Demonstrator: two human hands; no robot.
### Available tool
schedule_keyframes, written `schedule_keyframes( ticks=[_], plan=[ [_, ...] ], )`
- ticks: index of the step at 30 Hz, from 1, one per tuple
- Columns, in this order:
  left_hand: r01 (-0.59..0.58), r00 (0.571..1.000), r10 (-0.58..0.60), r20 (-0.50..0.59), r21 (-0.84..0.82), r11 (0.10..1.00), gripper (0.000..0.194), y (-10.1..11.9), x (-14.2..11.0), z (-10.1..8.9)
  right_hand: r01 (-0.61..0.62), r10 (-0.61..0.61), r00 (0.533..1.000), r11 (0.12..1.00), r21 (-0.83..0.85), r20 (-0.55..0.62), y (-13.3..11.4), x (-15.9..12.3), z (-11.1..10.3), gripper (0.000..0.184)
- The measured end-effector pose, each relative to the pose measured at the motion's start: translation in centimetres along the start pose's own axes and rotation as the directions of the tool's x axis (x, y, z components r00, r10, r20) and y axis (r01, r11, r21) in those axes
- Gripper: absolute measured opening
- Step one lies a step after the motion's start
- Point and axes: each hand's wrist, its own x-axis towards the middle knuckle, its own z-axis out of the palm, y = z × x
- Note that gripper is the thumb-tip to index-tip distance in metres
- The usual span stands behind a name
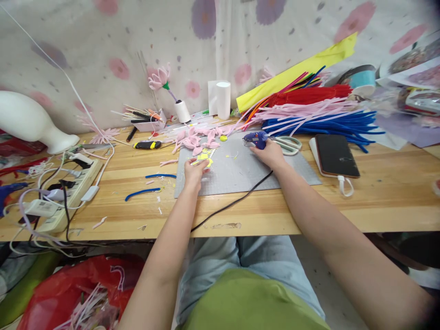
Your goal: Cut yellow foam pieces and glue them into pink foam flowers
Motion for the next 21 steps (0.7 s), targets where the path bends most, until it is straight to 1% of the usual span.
schedule_keyframes(
  ticks=[3, 5, 7, 8, 10, 11, 12, 13, 14, 15, 16, 17, 19, 21],
  plan=[
    [-0.008, 1.0, 0.008, 0.011, -0.017, 1.0, 0.053, -0.1, 0.0, -0.1, 0.082, -0.085, 0.996, 0.991, -0.105, -0.022, 0.1, -0.5, -0.7, 0.058],
    [-0.026, 1.0, 0.027, 0.014, -0.024, 0.999, 0.053, -0.2, 0.0, -0.1, 0.145, -0.16, 0.985, 0.968, -0.207, -0.059, 0.2, -0.9, -1.8, 0.065],
    [-0.044, 0.999, 0.045, 0.015, -0.025, 0.999, 0.052, -0.3, -0.1, 0.0, 0.157, -0.181, 0.982, 0.945, -0.286, -0.058, 0.1, -1.3, -3.2, 0.063],
    [-0.05, 0.999, 0.05, 0.015, -0.025, 0.998, 0.052, -0.3, -0.2, 0.1, 0.147, -0.161, 0.987, 0.942, -0.303, -0.023, -0.1, -1.5, -3.8, 0.058],
    [-0.055, 0.998, 0.055, 0.021, -0.031, 0.998, 0.052, -0.4, -0.4, 0.3, 0.134, -0.104, 0.987, 0.952, -0.275, 0.119, -0.8, -1.9, -4.5, 0.044],
    [-0.056, 0.998, 0.057, 0.028, -0.038, 0.998, 0.052, -0.4, -0.4, 0.4, 0.143, -0.096, 0.972, 0.965, -0.218, 0.213, -1.3, -2.2, -4.5, 0.039],
    [-0.058, 0.997, 0.06, 0.039, -0.047, 0.997, 0.052, -0.5, -0.5, 0.5, 0.158, -0.116, 0.946, 0.98, -0.121, 0.302, -2.0, -2.4, -4.1, 0.035],
    [-0.058, 0.997, 0.061, 0.051, -0.056, 0.997, 0.052, -0.6, -0.6, 0.6, 0.176, -0.171, 0.912, 0.984, 0.021, 0.373, -2.8, -2.8, -3.4, 0.034],
    [-0.056, 0.996, 0.06, 0.063, -0.064, 0.996, 0.053, -0.6, -0.7, 0.7, 0.174, -0.246, 0.878, 0.963, 0.206, 0.411, -3.6, -3.1, -2.4, 0.033],
    [-0.05, 0.996, 0.055, 0.075, -0.069, 0.996, 0.054, -0.7, -0.8, 0.8, 0.134, -0.314, 0.85, 0.906, 0.402, 0.422, -4.3, -3.5, -1.3, 0.034],
    [-0.042, 0.995, 0.048, 0.089, -0.071, 0.997, 0.054, -0.8, -0.8, 0.9, 0.067, -0.352, 0.83, 0.833, 0.549, 0.433, -5.0, -3.9, 0.0, 0.037],
    [-0.034, 0.994, 0.041, 0.105, -0.071, 0.997, 0.054, -0.9, -0.9, 0.9, 0.013, -0.388, 0.807, 0.765, 0.644, 0.445, -5.6, -4.3, 1.1, 0.039],
    [-0.024, 0.99, 0.033, 0.135, -0.063, 0.998, 0.053, -1.0, -0.9, 0.9, -0.049, -0.431, 0.773, 0.691, 0.721, 0.466, -6.4, -5.0, 3.0, 0.04],
    [-0.031, 0.986, 0.039, 0.161, -0.051, 0.998, 0.051, -1.2, -0.9, 0.8, -0.074, -0.423, 0.777, 0.675, 0.734, 0.467, -6.8, -5.4, 4.0, 0.039]
  ],
)
